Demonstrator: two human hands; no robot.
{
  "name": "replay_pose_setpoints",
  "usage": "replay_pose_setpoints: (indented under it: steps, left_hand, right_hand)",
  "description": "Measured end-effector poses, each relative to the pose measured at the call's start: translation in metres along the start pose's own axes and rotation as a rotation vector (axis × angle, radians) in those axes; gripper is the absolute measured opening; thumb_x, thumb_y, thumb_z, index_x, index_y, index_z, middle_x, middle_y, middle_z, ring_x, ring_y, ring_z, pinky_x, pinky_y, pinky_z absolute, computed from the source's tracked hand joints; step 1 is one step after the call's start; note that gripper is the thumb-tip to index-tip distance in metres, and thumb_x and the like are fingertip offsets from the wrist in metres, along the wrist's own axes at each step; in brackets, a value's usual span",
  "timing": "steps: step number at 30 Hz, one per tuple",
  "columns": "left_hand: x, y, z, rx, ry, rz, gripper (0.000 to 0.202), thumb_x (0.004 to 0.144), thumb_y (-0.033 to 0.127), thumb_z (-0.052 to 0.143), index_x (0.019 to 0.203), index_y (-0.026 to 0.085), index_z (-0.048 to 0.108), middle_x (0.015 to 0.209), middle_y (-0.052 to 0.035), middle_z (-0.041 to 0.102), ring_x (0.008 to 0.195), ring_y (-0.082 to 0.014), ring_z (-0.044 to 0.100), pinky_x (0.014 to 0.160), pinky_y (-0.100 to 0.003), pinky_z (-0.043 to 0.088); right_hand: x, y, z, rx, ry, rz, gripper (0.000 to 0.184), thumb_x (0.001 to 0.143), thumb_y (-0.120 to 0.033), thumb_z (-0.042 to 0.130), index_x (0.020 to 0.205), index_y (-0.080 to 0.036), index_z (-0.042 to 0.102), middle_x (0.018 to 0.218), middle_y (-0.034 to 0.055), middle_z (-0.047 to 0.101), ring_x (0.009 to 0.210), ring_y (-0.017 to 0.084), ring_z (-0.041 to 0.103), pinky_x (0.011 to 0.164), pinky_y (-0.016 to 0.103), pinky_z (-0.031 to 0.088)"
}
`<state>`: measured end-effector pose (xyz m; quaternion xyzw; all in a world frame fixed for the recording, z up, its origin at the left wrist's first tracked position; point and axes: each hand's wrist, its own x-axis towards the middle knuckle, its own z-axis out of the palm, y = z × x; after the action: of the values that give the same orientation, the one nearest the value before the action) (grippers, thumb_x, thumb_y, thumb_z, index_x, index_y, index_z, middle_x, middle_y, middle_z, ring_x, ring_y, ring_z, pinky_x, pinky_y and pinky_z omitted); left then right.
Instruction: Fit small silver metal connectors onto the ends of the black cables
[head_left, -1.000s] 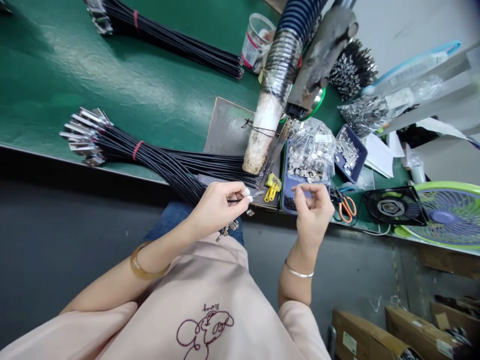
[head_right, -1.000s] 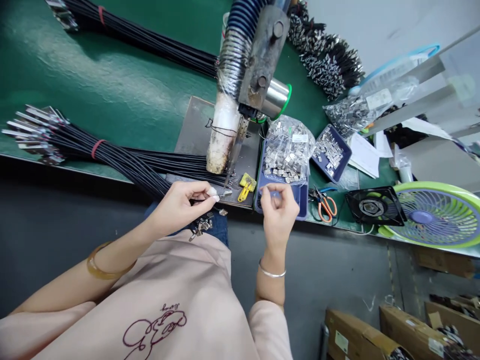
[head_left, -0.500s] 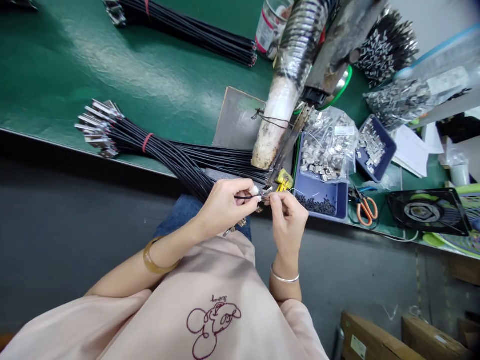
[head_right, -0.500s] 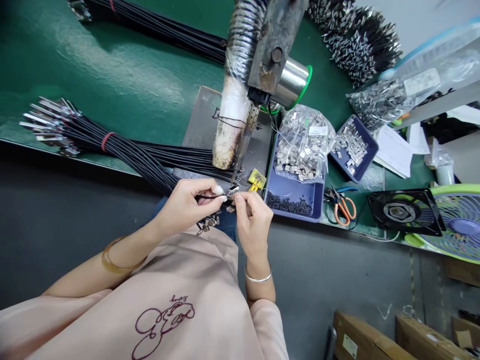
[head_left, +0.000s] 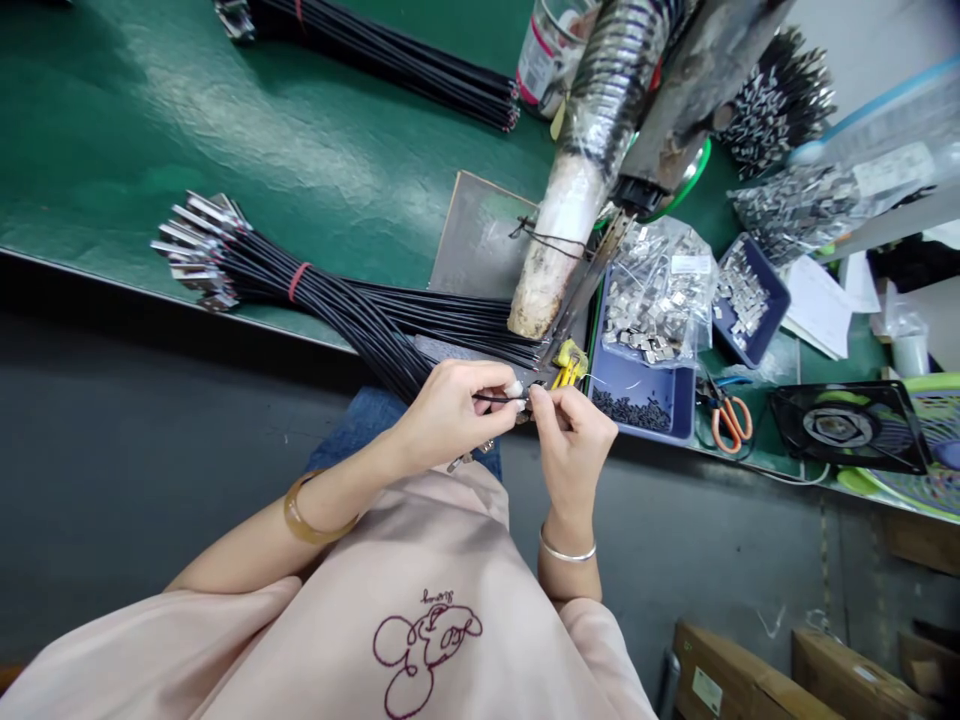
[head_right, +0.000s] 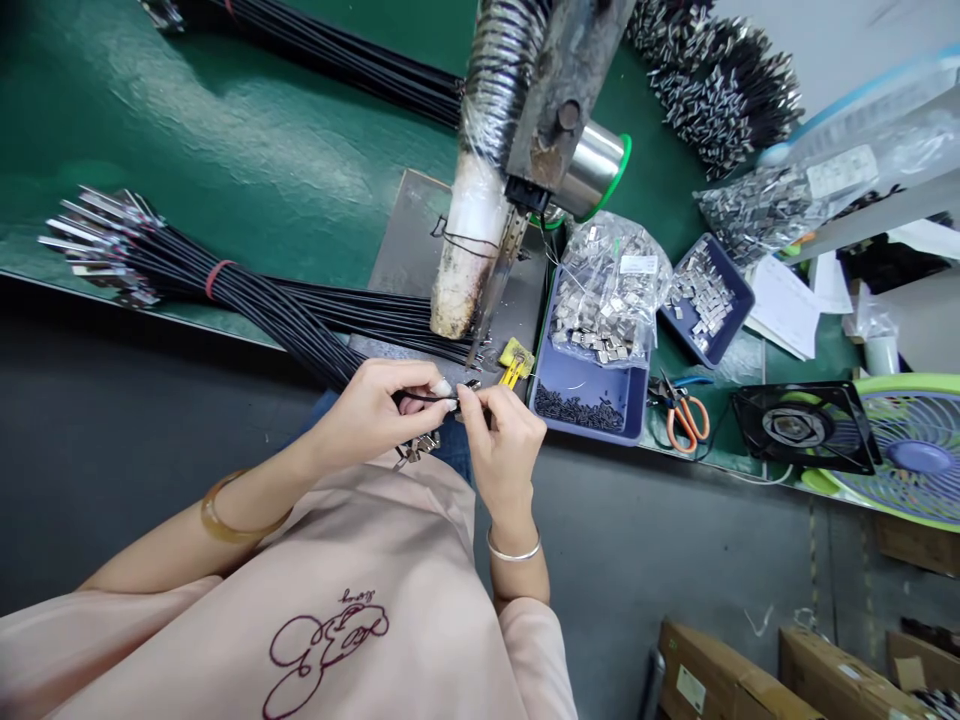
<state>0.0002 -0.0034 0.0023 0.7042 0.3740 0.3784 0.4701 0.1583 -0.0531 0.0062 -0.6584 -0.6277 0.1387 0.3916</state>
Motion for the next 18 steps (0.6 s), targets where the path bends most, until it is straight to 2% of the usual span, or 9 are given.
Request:
replay_pose_setpoints:
  steps: [5,8,12,15,18]
  left_hand:
    - [0.001,-0.001,-0.010,-0.040,-0.080,0.031,0.011,0.083,0.015,0.062,0.072,0.014,0.064,0.063,0.0028,0.055,0.056,-0.0080,0.045,0.056,-0.020,0.037]
    - [0.001,-0.001,-0.013,-0.078,-0.092,-0.001,0.017,0.087,0.020,0.060,0.074,0.013,0.068,0.064,0.0007,0.059,0.058,-0.0091,0.048,0.056,-0.021,0.038]
    - [0.000,0.002,-0.009,-0.172,-0.021,-0.029,0.017,0.086,0.019,0.062,0.073,0.013,0.070,0.064,0.0001,0.061,0.057,-0.0087,0.048,0.053,-0.020,0.037]
    - [-0.001,0.005,-0.001,-0.189,0.037,-0.057,0.016,0.084,0.014,0.060,0.071,0.013,0.070,0.068,-0.0004,0.062,0.059,-0.0081,0.048,0.052,-0.019,0.036]
    - [0.000,0.005,0.005,-0.155,0.095,-0.062,0.016,0.081,0.012,0.059,0.069,0.012,0.069,0.066,0.0000,0.058,0.059,-0.0082,0.046,0.052,-0.020,0.034]
  right_hand:
    - [0.002,0.004,-0.009,0.180,-0.067,0.199,0.024,0.092,-0.040,0.063,0.084,-0.018,0.071,0.059,-0.0044,0.055,0.048,0.007,0.041,0.047,0.022,0.033]
    - [-0.001,0.005,-0.013,0.183,-0.070,0.166,0.019,0.090,-0.037,0.065,0.095,-0.020,0.074,0.061,-0.0048,0.057,0.045,0.006,0.034,0.043,0.022,0.030]
    - [-0.007,0.002,-0.016,0.002,0.074,-0.024,0.018,0.093,-0.033,0.061,0.100,-0.022,0.074,0.070,-0.0010,0.065,0.048,0.009,0.047,0.049,0.025,0.039]
    - [-0.010,-0.002,-0.020,0.087,0.230,-0.044,0.020,0.096,-0.029,0.055,0.112,-0.022,0.066,0.061,-0.0040,0.060,0.045,0.011,0.052,0.046,0.025,0.042]
    - [-0.011,-0.005,-0.023,0.185,0.329,-0.044,0.024,0.098,-0.023,0.053,0.121,-0.025,0.055,0.075,-0.0026,0.071,0.046,0.010,0.060,0.047,0.025,0.048]
